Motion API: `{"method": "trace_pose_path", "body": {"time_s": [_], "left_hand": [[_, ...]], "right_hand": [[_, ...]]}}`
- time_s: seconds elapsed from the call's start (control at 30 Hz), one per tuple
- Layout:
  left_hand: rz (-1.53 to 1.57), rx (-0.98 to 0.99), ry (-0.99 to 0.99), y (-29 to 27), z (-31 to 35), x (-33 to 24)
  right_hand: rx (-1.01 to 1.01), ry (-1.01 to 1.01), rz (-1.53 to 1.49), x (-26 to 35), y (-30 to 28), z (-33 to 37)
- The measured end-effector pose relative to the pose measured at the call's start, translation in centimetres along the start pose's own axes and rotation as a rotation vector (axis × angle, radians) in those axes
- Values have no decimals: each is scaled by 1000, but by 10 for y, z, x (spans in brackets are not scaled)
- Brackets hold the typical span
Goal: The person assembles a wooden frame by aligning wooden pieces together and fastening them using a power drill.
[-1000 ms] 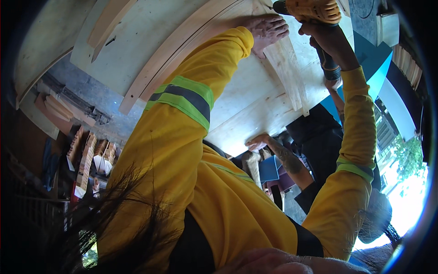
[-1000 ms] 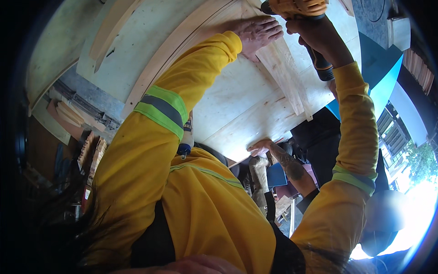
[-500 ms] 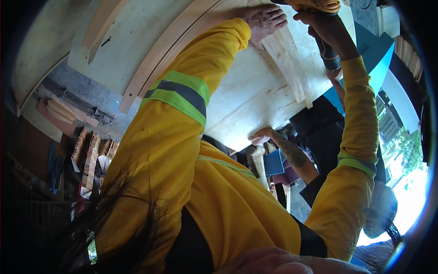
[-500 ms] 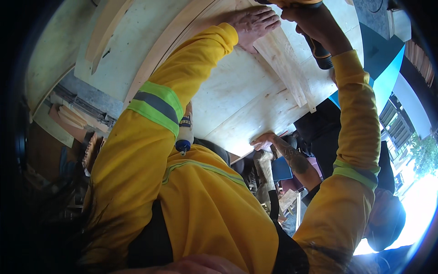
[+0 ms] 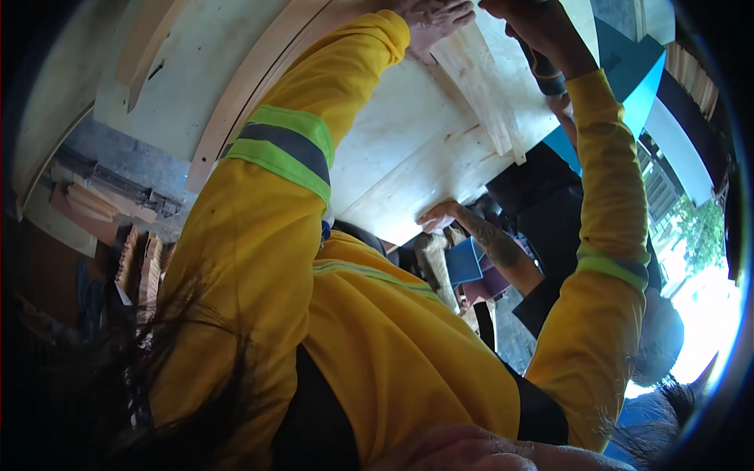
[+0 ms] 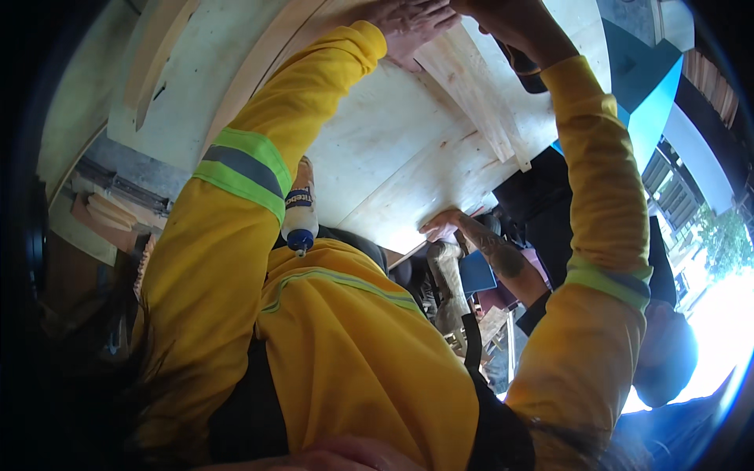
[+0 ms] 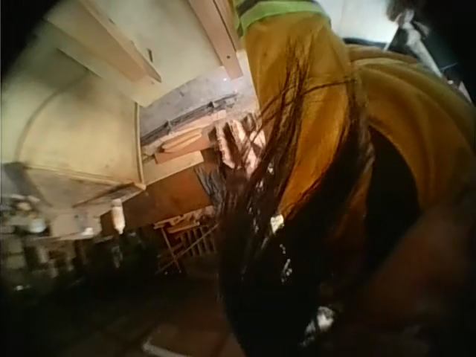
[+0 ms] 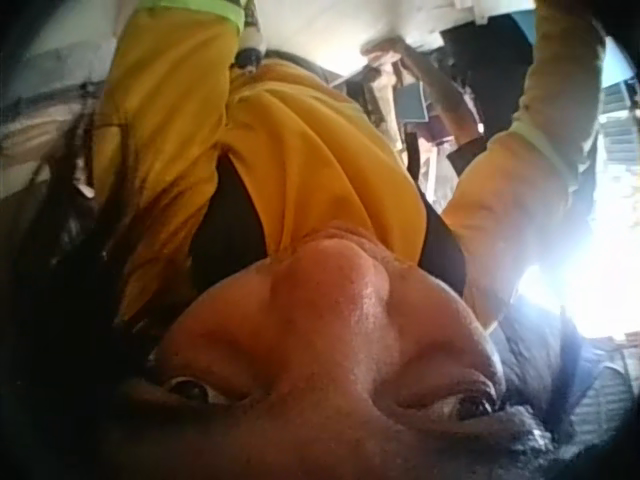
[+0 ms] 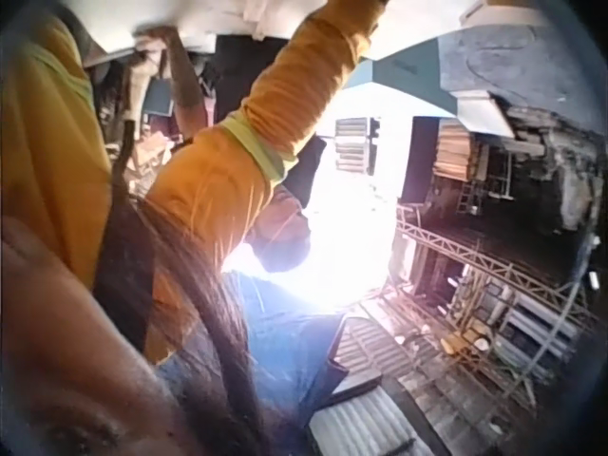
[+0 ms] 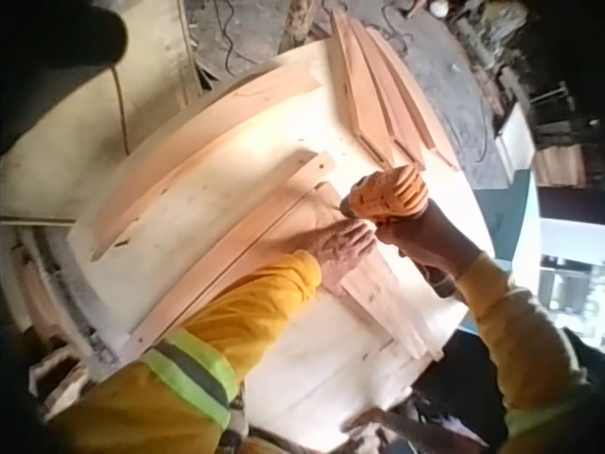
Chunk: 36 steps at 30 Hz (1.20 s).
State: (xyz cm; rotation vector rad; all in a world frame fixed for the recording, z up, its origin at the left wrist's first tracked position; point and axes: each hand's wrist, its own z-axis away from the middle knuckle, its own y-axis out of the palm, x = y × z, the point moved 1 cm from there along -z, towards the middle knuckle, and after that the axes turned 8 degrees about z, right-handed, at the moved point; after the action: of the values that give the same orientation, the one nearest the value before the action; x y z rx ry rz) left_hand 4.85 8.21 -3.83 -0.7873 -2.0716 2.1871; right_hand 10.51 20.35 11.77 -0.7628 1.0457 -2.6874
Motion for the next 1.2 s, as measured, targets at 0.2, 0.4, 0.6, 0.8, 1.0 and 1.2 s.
{"method": "trace_pose_path", "body": {"time_s": [0.2,0.4,0.6,0.8,1.0,1.2], "left_hand": [[78,36,7,-3,-6,11],[-384,12,-50,12,1,-1],[-278,15,-34,24,-6,1],[-312,-409,52,93,-16,23],[-277,-134,137,41,12,24],[84,264,-153,-2,-10,2]], "right_hand": [[-7,30,24,-2,-4,-4],[-11,48,-8,-1,2,6],[-84,-137,-120,-6,5,12],[69,64,20,13,1,5],[-114,-122,377,9,25,36],[-407,-270,182,-58,57,70]]}}
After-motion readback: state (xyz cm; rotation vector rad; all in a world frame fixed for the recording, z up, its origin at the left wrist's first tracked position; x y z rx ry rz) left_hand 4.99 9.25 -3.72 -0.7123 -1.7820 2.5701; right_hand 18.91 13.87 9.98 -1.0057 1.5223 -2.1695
